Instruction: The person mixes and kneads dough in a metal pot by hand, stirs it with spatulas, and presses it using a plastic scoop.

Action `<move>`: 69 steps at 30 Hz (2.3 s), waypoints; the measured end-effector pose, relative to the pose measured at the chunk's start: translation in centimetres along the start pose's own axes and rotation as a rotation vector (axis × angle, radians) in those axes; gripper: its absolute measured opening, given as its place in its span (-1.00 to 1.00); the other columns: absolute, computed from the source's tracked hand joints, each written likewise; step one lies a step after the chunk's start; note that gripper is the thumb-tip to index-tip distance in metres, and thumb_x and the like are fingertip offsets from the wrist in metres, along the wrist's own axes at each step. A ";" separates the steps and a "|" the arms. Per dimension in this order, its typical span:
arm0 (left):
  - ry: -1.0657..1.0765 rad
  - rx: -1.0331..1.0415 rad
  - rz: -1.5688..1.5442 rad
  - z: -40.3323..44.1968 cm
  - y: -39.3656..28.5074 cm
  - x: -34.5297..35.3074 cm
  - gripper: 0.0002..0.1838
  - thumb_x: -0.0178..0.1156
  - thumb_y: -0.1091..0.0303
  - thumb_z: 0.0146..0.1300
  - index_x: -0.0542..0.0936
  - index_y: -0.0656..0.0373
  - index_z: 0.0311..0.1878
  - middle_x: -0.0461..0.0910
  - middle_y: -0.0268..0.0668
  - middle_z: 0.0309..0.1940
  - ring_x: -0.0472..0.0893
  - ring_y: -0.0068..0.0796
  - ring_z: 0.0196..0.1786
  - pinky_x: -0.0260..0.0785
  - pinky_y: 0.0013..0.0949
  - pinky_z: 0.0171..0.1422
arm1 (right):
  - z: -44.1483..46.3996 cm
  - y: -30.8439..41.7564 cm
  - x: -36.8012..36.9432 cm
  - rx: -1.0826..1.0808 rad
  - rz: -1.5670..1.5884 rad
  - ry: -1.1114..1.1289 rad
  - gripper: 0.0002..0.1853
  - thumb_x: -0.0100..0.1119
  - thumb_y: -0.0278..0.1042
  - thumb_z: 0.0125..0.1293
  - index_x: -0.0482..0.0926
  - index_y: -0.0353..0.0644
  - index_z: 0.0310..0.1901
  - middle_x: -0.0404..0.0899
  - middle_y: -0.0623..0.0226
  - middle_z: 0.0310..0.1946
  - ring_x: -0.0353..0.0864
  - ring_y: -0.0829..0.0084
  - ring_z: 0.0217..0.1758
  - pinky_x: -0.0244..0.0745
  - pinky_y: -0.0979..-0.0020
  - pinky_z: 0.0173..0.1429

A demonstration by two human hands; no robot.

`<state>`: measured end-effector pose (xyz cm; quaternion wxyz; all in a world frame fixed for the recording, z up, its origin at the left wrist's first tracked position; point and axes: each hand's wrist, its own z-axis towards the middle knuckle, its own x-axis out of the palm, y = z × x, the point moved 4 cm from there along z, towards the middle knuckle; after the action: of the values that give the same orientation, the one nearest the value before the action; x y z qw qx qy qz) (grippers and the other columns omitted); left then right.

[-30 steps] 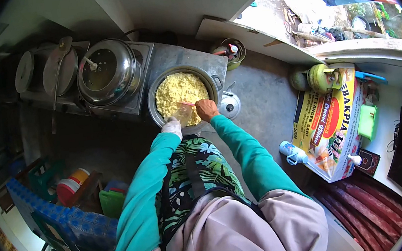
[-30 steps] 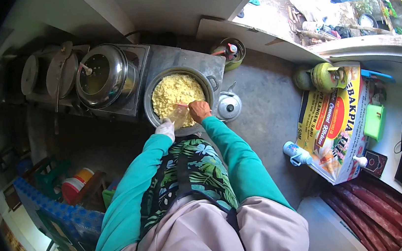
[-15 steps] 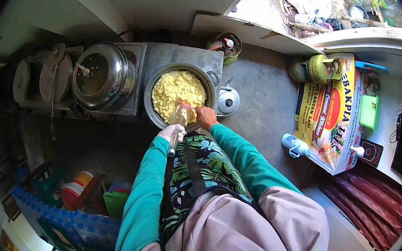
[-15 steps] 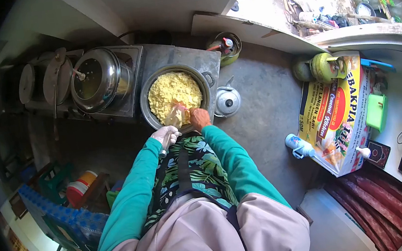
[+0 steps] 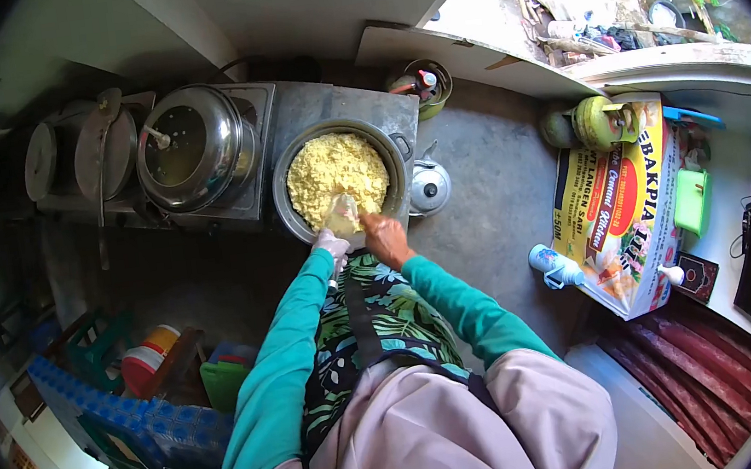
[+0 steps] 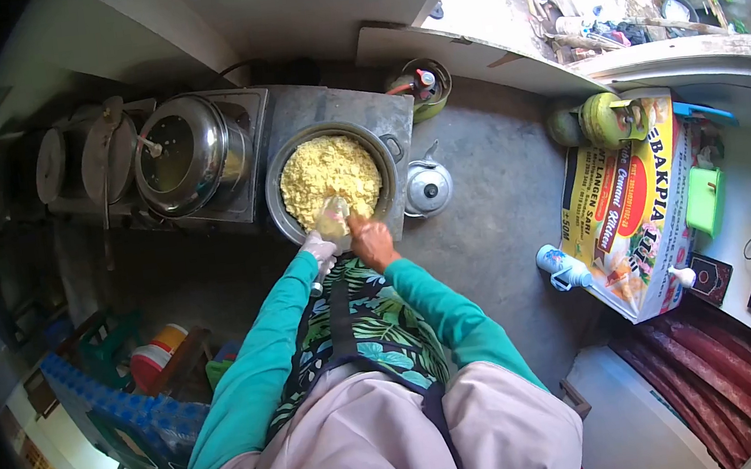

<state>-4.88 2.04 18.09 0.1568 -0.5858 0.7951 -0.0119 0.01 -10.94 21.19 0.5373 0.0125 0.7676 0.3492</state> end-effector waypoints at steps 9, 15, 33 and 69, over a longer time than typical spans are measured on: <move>0.422 -0.056 -0.703 0.2 1.5 -1.0 -0.90 0.12 0.47 0.00 0.47 0.29 -0.40 0.46 -0.21 -0.61 0.39 -0.54 -0.73 0.26 -0.48 -0.74 | 1.3 -0.9 0.0 -0.016 -0.070 0.106 -0.82 -0.09 -0.50 0.00 0.43 -0.17 -0.31 0.50 0.11 -0.48 0.53 0.12 -0.46 0.40 0.18 -0.42; 0.637 -0.123 -0.967 0.4 1.6 0.0 -0.97 0.03 0.52 0.06 0.40 0.26 -0.43 0.40 -0.27 -0.60 0.34 -0.56 -0.69 0.28 -0.53 -0.66 | -0.4 0.1 0.5 -0.114 -0.008 0.080 -0.73 -0.09 -0.53 -0.04 0.43 -0.14 -0.23 0.51 0.12 -0.45 0.51 0.09 -0.39 0.38 0.13 -0.33; 1.029 -0.266 -1.560 0.5 1.2 1.0 -0.88 0.04 0.45 0.09 0.35 0.30 -0.45 0.36 -0.30 -0.58 0.38 -0.55 -0.66 0.32 -0.53 -0.63 | 2.2 -4.3 2.8 0.099 -0.155 0.204 -0.82 -0.09 -0.45 0.01 0.39 -0.18 -0.29 0.50 0.09 -0.52 0.51 0.08 -0.49 0.38 0.13 -0.43; 0.861 -0.130 -1.761 0.5 1.3 1.8 -0.55 0.14 0.31 0.04 0.27 0.39 -0.09 0.41 -0.09 -0.40 0.42 -0.55 -0.59 0.44 -0.60 -0.54 | -4.5 -6.4 -0.2 0.236 -0.097 -0.087 -0.97 -0.15 -0.47 0.13 0.32 -0.15 -0.38 0.47 0.08 -0.45 0.47 0.00 -0.39 0.30 0.06 -0.37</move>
<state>-6.43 0.84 16.94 -0.2440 -0.9223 0.0624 -0.2932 -1.39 -18.25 18.63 0.5812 0.0534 0.7790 0.2291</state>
